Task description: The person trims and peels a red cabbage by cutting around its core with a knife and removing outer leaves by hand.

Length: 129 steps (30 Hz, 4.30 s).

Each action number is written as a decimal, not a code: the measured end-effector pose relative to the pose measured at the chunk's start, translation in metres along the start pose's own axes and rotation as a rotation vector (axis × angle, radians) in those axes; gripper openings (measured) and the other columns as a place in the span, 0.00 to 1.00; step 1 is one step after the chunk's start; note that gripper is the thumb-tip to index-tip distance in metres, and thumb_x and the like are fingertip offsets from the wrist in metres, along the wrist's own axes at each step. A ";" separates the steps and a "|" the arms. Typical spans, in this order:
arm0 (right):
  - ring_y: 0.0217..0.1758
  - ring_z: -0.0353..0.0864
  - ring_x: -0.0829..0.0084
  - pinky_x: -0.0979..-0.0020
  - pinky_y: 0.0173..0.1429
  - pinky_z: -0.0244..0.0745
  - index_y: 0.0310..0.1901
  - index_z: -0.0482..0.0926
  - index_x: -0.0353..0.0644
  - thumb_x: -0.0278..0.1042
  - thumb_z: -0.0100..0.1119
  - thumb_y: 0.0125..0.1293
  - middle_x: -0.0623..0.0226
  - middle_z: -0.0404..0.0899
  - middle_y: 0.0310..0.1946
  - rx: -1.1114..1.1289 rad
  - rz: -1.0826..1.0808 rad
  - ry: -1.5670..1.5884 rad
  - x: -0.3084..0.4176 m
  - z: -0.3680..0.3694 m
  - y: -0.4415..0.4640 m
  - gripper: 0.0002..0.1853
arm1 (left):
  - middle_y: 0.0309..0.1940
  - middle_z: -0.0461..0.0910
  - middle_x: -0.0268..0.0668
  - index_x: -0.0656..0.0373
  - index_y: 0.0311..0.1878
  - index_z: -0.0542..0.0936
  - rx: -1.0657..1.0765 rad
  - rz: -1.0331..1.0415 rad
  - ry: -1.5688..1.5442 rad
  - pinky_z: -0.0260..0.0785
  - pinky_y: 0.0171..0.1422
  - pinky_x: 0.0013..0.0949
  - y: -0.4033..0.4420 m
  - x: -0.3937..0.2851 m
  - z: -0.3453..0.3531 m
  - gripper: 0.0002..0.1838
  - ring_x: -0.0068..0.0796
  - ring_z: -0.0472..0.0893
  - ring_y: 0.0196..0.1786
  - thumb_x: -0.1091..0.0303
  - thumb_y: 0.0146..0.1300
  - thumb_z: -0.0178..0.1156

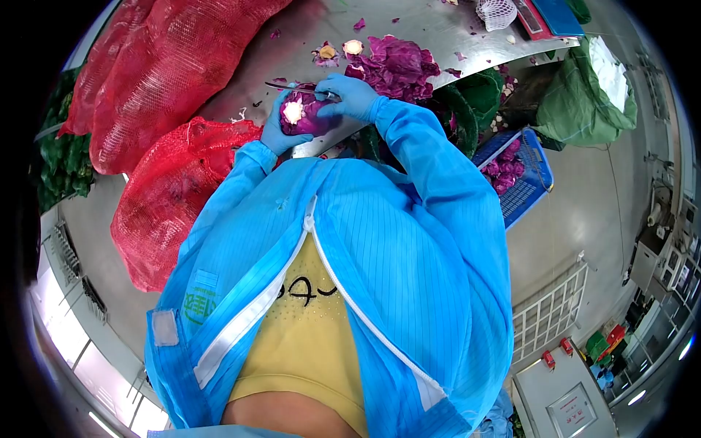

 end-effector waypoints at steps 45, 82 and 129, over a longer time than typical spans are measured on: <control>0.38 0.79 0.63 0.66 0.42 0.76 0.51 0.77 0.46 0.42 0.61 0.59 0.62 0.76 0.36 -0.203 0.040 -0.392 0.014 0.002 -0.020 0.19 | 0.60 0.63 0.50 0.61 0.69 0.54 -0.089 -0.118 0.523 0.59 0.68 0.40 0.021 -0.013 0.017 0.63 0.47 0.66 0.63 0.47 0.29 0.77; 0.32 0.68 0.73 0.74 0.39 0.66 0.40 0.74 0.41 0.33 0.66 0.41 0.68 0.68 0.36 -0.526 0.257 0.095 0.018 0.020 -0.023 0.20 | 0.58 0.65 0.50 0.59 0.68 0.56 -0.136 -0.153 0.536 0.64 0.65 0.40 0.023 -0.019 0.017 0.62 0.48 0.70 0.59 0.46 0.27 0.77; 0.32 0.80 0.66 0.70 0.37 0.76 0.39 0.78 0.42 0.25 0.62 0.47 0.62 0.79 0.32 -0.878 0.001 -0.080 0.028 0.043 -0.043 0.14 | 0.57 0.66 0.49 0.62 0.67 0.57 -0.163 -0.115 0.551 0.63 0.66 0.39 0.020 -0.022 0.018 0.61 0.45 0.70 0.60 0.47 0.30 0.78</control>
Point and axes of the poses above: each hand's wrist, its own y-axis towards the middle knuckle, its own z-axis out of the palm, x = y × z, the point moved 1 cm from there along y, towards the middle knuckle
